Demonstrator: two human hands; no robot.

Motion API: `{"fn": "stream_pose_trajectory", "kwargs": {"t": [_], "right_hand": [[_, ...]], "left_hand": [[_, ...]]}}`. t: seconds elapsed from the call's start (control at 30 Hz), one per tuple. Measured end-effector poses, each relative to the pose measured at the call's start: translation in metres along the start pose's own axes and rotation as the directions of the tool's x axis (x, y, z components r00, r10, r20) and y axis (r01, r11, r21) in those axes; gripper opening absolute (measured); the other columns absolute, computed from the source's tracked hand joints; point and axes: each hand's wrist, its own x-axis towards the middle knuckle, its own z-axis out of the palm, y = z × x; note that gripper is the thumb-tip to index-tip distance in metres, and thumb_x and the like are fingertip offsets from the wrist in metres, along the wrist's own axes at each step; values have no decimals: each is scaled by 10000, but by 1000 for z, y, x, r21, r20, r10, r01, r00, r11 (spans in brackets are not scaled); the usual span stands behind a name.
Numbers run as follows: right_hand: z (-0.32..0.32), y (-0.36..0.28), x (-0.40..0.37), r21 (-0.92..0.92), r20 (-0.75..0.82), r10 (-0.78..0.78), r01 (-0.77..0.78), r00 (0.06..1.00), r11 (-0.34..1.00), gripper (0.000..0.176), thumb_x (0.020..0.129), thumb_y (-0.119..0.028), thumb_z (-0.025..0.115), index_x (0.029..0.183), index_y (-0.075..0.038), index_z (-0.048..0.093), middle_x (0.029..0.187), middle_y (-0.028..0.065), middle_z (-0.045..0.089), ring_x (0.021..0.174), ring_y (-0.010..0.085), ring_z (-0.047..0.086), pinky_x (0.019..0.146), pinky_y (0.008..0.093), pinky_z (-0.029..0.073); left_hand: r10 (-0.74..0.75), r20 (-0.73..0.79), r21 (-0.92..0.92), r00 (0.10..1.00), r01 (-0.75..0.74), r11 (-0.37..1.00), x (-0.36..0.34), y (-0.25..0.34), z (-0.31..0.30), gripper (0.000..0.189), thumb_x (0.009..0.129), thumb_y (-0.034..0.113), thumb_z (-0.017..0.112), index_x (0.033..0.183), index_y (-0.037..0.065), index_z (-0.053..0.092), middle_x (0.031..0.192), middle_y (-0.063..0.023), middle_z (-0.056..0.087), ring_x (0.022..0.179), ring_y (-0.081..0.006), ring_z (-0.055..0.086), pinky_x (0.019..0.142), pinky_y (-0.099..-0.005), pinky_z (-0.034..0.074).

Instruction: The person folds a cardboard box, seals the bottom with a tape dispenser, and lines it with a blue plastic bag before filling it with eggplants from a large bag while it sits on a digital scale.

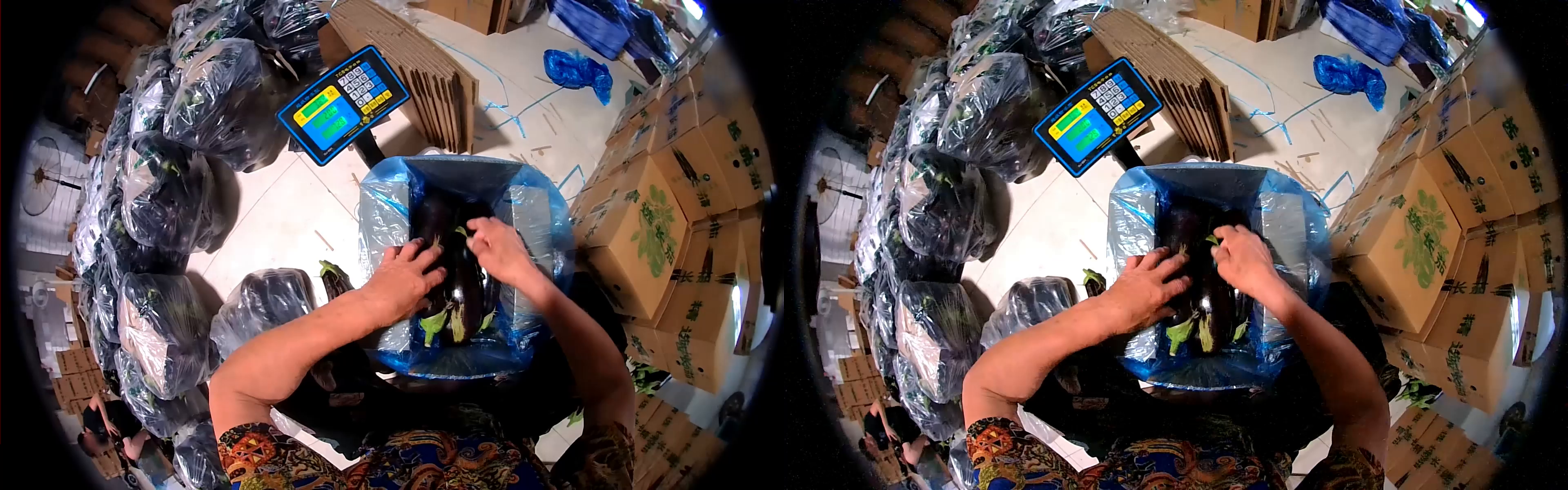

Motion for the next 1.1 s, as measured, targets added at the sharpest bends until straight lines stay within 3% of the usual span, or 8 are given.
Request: {"fn": "stream_pose_trajectory", "kwargs": {"t": [0.03, 0.1, 0.27, 0.5, 0.6, 0.83, 1.0, 1.1], "right_hand": [[4, 9, 12, -67, -110, -17, 10, 994, 998, 334, 867, -235, 576, 1109, -9, 618, 1063, 221, 600, 981, 405, 593, 871, 447, 476], [15, 17, 36, -184, -29, 6, -11, 1000, 983, 341, 874, -201, 532, 1166, -30, 579, 1113, 213, 590, 1049, 416, 570, 907, 475, 458], [41, 30, 83, -303, 0, 126, -120, 992, 945, 368, 859, -174, 500, 1207, -58, 532, 1197, 198, 561, 1115, 421, 539, 950, 500, 443], [23, 0, 95, -436, 130, 314, -230, 940, 870, 362, 836, -170, 513, 1181, -77, 568, 1206, 199, 595, 1141, 401, 557, 967, 479, 452], [25, 2, 100, -504, 156, 260, -150, 953, 851, 368, 823, -156, 527, 1179, -69, 565, 1161, 197, 625, 1121, 398, 574, 961, 467, 463], [34, 16, 101, -431, 104, 205, -142, 973, 891, 395, 774, -112, 588, 1166, -62, 563, 1137, 200, 626, 1106, 397, 576, 950, 460, 473], [31, 24, 106, -342, 128, 151, -99, 980, 934, 319, 772, -117, 540, 1068, -26, 614, 1156, 216, 609, 1105, 402, 564, 953, 477, 461], [29, 25, 103, -284, 44, 146, -127, 988, 950, 306, 731, -75, 510, 1001, 20, 619, 1091, 242, 627, 1098, 405, 561, 946, 466, 451]], "left_hand": [[4, 46, -11, 999, -4, 1000, 2, 1, -5, 614, 721, 299, 773, 1275, 150, 554, 1447, -119, 353, 1316, -379, 323, 989, -510, 331], [12, 144, -35, 989, -7, 999, 4, 4, -17, 586, 712, 317, 777, 1245, 171, 586, 1447, -113, 355, 1323, -379, 317, 991, -508, 327], [28, 59, 51, 998, -31, 998, 4, 6, -10, 559, 674, 337, 785, 1187, 192, 617, 1352, -88, 450, 1160, -293, 417, 958, -435, 352], [15, 42, 19, 999, -16, 1000, 4, 10, -12, 534, 661, 314, 792, 1153, 177, 639, 1349, -99, 446, 1144, -292, 408, 914, -437, 364], [7, 53, 17, 999, -8, 1000, 3, 9, -13, 521, 679, 316, 779, 1159, 175, 636, 1360, -92, 442, 1161, -284, 406, 938, -430, 356], [16, 28, 23, 999, -17, 1000, 2, 5, -10, 510, 688, 298, 758, 1167, 181, 624, 1362, -85, 450, 1177, -283, 417, 961, -419, 351], [27, 6, 51, 1000, -27, 998, 3, 7, -8, 491, 683, 282, 757, 1146, 179, 630, 1355, -87, 455, 1156, -287, 428, 948, -412, 356], [43, -32, 112, 999, -40, 993, 2, 8, -8, 473, 683, 271, 751, 1132, 181, 632, 1349, -86, 460, 1136, -286, 441, 935, -410, 360]]}}
